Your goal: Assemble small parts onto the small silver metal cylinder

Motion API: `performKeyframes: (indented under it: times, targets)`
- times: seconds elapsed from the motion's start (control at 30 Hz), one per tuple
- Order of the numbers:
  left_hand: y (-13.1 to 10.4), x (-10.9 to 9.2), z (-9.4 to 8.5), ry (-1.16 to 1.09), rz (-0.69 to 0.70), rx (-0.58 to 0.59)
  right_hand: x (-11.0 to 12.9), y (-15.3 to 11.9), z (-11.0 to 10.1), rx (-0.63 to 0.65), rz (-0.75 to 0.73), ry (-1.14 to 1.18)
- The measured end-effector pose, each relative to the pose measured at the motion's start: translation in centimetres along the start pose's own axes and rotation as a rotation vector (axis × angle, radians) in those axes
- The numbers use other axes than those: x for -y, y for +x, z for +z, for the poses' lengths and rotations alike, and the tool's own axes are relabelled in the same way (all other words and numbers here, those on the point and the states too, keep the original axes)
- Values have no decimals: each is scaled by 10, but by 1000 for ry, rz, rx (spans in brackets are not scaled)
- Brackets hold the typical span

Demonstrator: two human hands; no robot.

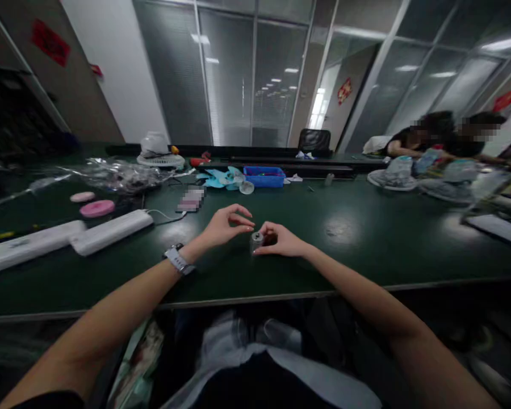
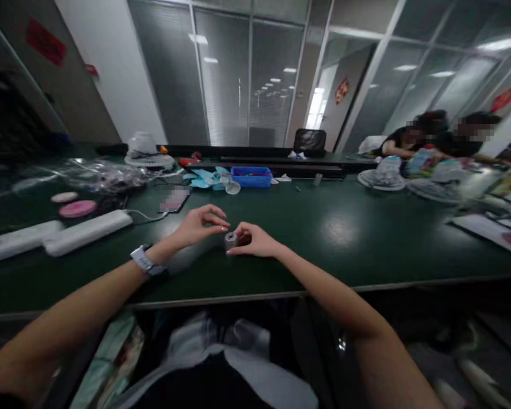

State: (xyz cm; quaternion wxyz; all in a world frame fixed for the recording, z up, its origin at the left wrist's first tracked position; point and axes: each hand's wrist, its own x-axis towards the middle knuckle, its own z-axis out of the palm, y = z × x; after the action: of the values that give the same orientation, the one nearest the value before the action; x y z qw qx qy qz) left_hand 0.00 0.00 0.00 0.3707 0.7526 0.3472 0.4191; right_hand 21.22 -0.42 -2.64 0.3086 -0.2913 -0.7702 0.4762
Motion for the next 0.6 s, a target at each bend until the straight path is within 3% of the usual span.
performKeyframes:
  times: [0.3, 0.6]
  targets:
    - [-9, -13, 19, -87, 70, 95, -2, -1, -3, 21, 0, -3]
    - [-11, -13, 22, -99, 127, 58, -3, -1, -4, 24, 10, -9]
